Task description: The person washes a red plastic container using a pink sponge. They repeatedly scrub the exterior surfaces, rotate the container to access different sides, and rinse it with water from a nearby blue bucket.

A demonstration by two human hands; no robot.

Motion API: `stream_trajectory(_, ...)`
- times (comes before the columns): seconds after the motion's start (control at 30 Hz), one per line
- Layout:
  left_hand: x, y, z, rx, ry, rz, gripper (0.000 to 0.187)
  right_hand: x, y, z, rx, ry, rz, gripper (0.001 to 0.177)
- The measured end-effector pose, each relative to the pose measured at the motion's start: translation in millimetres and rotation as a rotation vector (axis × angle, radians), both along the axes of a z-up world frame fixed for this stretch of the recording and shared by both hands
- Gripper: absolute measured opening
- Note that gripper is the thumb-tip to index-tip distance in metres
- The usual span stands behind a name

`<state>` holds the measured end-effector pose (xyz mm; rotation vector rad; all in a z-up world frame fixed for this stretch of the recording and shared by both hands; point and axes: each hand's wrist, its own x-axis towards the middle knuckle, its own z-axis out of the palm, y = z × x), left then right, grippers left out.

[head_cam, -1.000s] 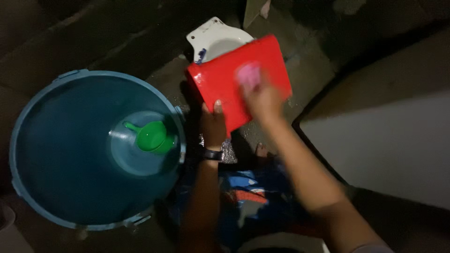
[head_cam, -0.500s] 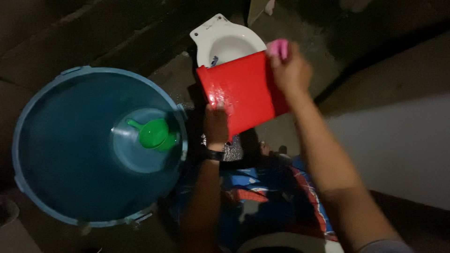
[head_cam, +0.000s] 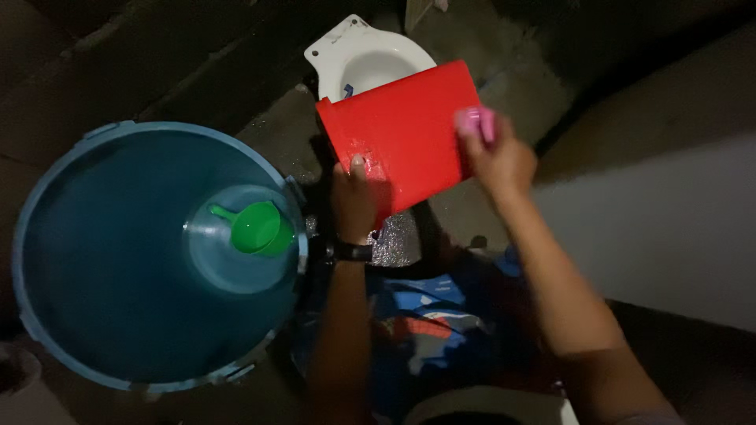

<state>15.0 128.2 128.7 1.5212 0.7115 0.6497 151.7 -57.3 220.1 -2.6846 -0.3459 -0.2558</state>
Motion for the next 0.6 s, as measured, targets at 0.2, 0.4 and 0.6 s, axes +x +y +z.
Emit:
stream_trajectory(0.2, 25.0, 12.6, 4.3, -0.009, -0.016, 0.041, 0.043, -9.1, 12.6, -1.4, 0.205, 0.017, 0.048, 0.048)
stream_trajectory(0.4, 41.9, 21.8, 5.0, -0.01, 0.128, 0.105, 0.039, -98.3, 85.1, -15.2, 0.295, -0.087, 0.297, 0.04)
stream_trajectory(0.6, 54.8, 23.2, 27.6, 0.223, -0.007, 0.123, 0.053, -42.6, 29.1, -10.1, 0.126, 0.409, 0.007, 0.061)
